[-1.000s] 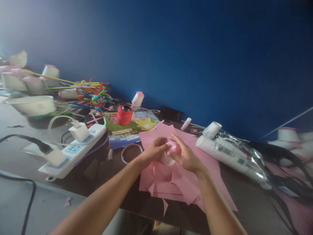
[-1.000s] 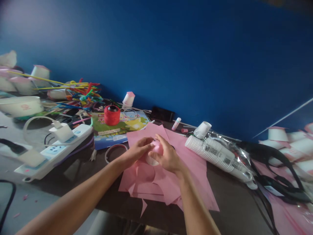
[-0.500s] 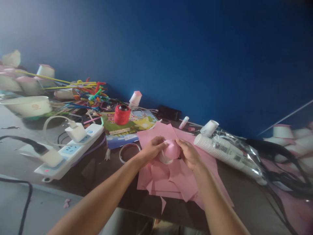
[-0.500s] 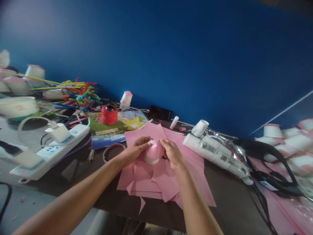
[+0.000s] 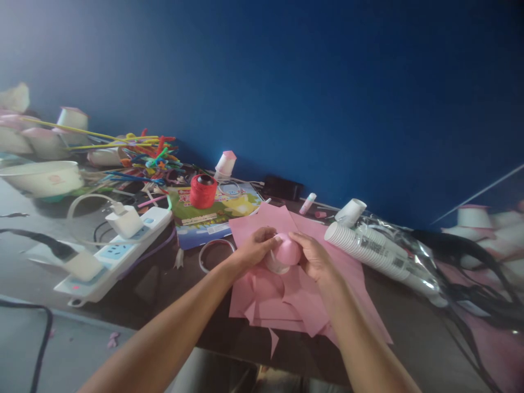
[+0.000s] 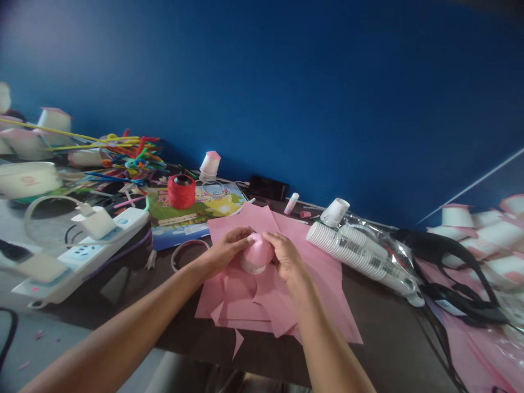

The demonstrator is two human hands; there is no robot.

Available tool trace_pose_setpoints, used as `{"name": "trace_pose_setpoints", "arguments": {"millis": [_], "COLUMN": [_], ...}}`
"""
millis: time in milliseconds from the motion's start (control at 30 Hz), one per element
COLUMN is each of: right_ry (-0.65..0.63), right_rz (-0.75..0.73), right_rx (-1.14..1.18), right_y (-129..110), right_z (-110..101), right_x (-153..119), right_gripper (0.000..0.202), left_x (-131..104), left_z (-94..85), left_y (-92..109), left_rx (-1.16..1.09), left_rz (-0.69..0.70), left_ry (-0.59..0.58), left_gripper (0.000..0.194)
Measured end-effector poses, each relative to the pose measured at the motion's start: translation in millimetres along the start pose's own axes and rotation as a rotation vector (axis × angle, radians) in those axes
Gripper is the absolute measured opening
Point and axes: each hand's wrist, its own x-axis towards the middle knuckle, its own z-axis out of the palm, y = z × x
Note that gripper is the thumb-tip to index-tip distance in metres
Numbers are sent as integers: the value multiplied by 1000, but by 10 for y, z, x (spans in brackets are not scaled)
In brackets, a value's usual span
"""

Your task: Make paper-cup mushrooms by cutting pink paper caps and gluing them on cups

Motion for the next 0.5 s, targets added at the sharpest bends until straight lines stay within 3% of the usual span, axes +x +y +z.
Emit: {"name": "trace_pose_setpoints", "arguments": {"millis": [500], "right_ry": [35], "right_rz": [-12], "right_rx": [4], "right_y": [-17], "right_z": [13], "right_x": [37], "right_gripper": [21], "left_x": [-7], "left_z": [-1], "left_y": [0], "left_rx": [8], "left_rz": [12], "left_ry": [-25], "left_gripper": [43]}}
